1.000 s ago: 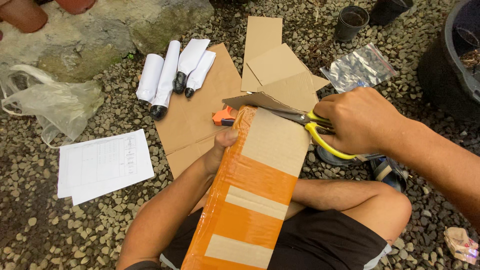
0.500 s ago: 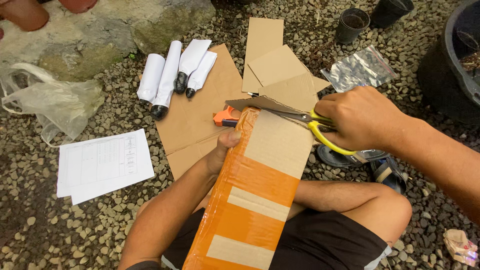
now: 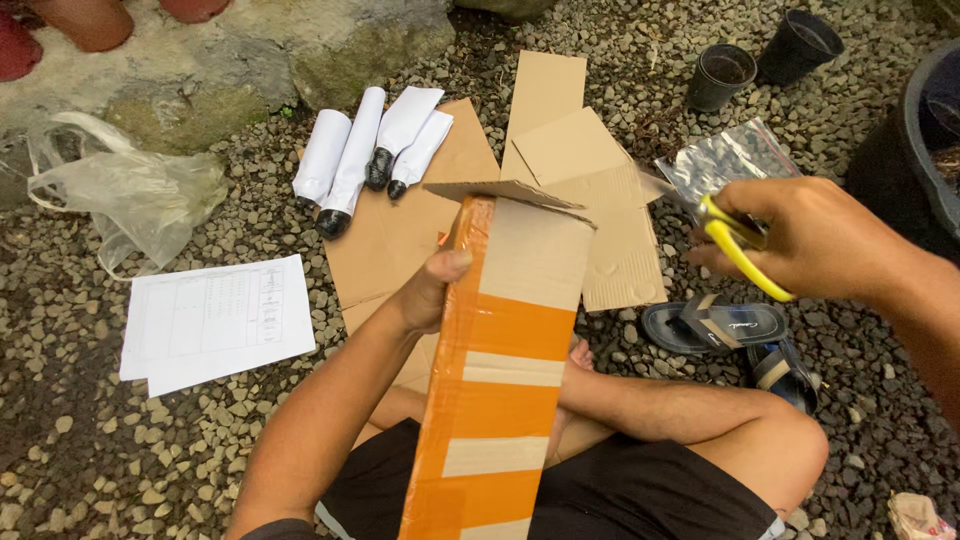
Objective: The person assembles a small cardboard box by applying orange packing tape to seal the seams. They then use scissors to cut a separate piece of cardboard and trim it to fit the box, completing the assembly.
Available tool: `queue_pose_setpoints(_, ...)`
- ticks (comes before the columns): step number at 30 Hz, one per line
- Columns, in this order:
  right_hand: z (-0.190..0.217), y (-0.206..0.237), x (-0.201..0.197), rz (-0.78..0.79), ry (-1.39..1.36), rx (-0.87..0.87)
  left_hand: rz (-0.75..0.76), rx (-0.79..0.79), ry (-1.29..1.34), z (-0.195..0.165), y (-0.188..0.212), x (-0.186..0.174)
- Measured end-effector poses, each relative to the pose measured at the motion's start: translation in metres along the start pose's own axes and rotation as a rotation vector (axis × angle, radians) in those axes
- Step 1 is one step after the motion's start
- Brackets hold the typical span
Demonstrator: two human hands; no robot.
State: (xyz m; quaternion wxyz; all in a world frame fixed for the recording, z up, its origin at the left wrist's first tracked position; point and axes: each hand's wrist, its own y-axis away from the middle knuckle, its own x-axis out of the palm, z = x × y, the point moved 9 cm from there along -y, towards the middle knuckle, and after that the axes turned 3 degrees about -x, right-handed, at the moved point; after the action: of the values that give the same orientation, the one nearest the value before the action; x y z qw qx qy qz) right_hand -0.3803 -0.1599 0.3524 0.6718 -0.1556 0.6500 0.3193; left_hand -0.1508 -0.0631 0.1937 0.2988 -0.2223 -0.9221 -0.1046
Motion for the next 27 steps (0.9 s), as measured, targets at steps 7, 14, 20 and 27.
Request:
queue_pose_setpoints(7, 0.072, 0.012, -0.02, -0.493, -0.72, -0.506, -0.118, 0.224, -0.459, -0.017, 0.002, 0.05)
queue_pose_setpoints(14, 0.101, 0.009, -0.02, -0.586, -0.677, -0.664, -0.209, 0.167, -0.454, -0.018, 0.017, 0.05)
queue_pose_setpoints(20, 0.085, 0.003, 0.003, -0.521, -0.733, -0.597, -0.229, 0.238, -0.479, -0.021, 0.016, 0.045)
queue_pose_setpoints(27, 0.062, 0.045, 0.07, -0.612, -1.154, -0.214, -0.746, 0.791, -1.294, -0.079, 0.051, 0.042)
